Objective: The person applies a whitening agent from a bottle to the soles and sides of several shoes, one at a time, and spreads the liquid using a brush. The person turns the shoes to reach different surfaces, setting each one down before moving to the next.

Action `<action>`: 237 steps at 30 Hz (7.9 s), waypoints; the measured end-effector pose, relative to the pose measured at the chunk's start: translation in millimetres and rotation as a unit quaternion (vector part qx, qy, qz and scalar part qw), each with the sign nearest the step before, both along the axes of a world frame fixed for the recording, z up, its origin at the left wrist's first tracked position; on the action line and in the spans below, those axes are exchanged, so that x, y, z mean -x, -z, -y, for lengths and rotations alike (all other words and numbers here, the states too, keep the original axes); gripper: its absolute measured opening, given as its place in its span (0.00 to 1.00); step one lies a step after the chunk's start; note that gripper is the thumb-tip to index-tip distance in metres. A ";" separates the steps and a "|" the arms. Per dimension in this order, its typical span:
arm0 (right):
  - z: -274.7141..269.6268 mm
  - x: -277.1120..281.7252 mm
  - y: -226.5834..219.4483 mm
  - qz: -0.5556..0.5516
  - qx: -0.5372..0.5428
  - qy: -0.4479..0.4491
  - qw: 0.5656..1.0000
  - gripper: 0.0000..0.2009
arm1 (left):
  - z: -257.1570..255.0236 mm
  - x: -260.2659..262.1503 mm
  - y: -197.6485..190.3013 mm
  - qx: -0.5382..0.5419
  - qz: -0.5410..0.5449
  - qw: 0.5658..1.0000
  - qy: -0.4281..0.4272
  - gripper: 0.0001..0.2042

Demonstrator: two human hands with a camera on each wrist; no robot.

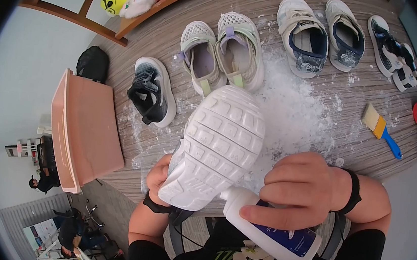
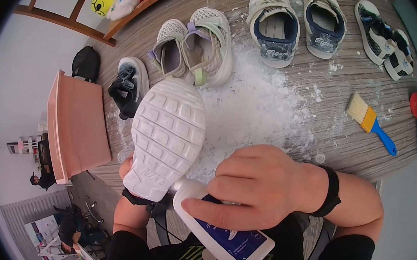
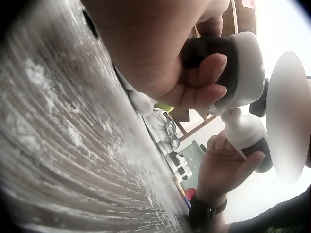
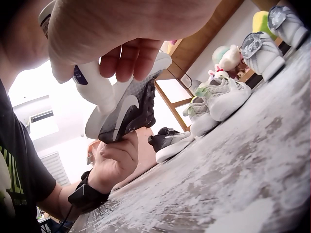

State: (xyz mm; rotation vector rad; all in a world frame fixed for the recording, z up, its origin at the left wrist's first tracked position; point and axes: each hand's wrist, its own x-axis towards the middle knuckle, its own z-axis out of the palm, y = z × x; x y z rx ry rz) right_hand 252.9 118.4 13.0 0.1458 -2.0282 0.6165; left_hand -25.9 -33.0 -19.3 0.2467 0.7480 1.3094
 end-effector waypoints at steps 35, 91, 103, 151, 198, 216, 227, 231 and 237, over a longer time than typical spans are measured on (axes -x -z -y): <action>-2.4 -31.5 -21.3 0.007 -0.048 0.061 0.997 0.29 | -35.6 -58.8 -82.1 -0.273 -0.727 0.626 -0.074 0.11; -15.7 -24.0 1.4 0.034 0.086 0.090 0.992 0.31 | -44.9 -76.3 -91.7 -0.393 -0.863 0.304 -0.093 0.16; -12.3 -25.8 -13.8 0.053 0.107 0.064 0.991 0.27 | -45.0 -79.0 -94.0 -0.402 -0.847 0.343 -0.056 0.15; -18.4 -20.7 -44.3 0.160 0.071 0.250 0.952 0.26 | -52.4 -21.4 -44.6 -0.272 -0.586 0.722 0.247 0.12; -12.4 -213.3 1.6 0.395 0.023 0.599 0.696 0.19 | -32.7 -35.9 -49.8 -0.239 -0.628 0.714 0.196 0.11; 15.6 -142.8 -34.4 0.107 0.509 0.314 0.794 0.06 | -29.5 -21.7 -33.4 -0.304 -0.588 0.729 0.175 0.11; -44.0 -32.8 -61.5 -0.136 0.405 0.019 0.904 0.39 | -30.9 -18.8 -32.4 -0.303 -0.570 0.742 0.181 0.11; -62.2 -37.7 -21.8 -0.134 0.315 0.167 0.924 0.33 | -33.0 -16.1 -31.2 -0.310 -0.567 0.741 0.184 0.10; -62.2 -45.2 6.5 -0.211 0.286 0.258 0.898 0.20 | -35.5 -13.9 -30.5 -0.303 -0.557 0.746 0.202 0.11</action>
